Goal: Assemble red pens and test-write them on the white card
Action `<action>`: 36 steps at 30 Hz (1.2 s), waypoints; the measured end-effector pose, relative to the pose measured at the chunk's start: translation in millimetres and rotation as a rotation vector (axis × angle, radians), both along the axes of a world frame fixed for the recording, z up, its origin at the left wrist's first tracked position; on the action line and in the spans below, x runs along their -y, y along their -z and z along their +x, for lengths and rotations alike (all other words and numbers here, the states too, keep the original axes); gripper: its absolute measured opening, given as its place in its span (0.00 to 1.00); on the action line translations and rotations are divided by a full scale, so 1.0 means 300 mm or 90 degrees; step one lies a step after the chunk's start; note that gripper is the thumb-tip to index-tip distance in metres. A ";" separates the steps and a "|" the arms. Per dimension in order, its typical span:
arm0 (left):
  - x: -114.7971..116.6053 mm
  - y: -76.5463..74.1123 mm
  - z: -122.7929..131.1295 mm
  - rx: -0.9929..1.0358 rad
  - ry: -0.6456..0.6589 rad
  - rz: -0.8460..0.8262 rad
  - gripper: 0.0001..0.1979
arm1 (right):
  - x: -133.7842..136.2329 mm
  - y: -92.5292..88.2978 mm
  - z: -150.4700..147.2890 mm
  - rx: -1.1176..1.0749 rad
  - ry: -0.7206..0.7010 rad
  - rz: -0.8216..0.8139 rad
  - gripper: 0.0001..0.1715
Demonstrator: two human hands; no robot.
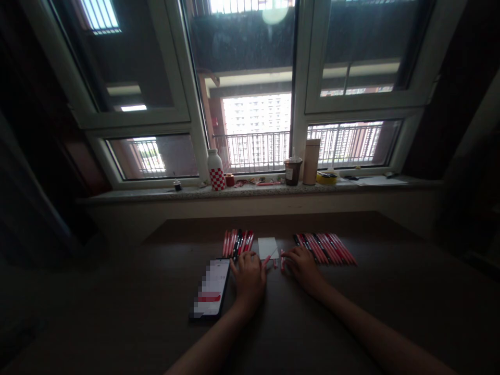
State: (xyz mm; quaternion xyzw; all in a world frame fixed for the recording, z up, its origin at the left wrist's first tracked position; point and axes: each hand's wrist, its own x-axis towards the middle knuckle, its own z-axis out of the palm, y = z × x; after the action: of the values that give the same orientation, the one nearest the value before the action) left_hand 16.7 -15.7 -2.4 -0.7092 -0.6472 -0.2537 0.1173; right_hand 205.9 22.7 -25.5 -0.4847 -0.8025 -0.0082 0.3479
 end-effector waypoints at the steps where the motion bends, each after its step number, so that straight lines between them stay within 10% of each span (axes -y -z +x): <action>1: 0.000 -0.001 0.000 0.003 0.003 0.001 0.12 | -0.001 0.001 0.000 0.000 0.002 0.007 0.13; 36: 0.003 -0.015 0.000 0.080 0.096 -0.020 0.09 | 0.033 -0.034 -0.009 0.038 0.000 0.043 0.07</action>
State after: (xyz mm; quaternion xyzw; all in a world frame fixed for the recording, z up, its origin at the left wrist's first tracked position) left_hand 16.8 -16.7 2.3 -0.7403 -0.6019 -0.2959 0.0457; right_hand 203.1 12.7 -15.2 -0.4720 -0.8118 -0.0500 0.3401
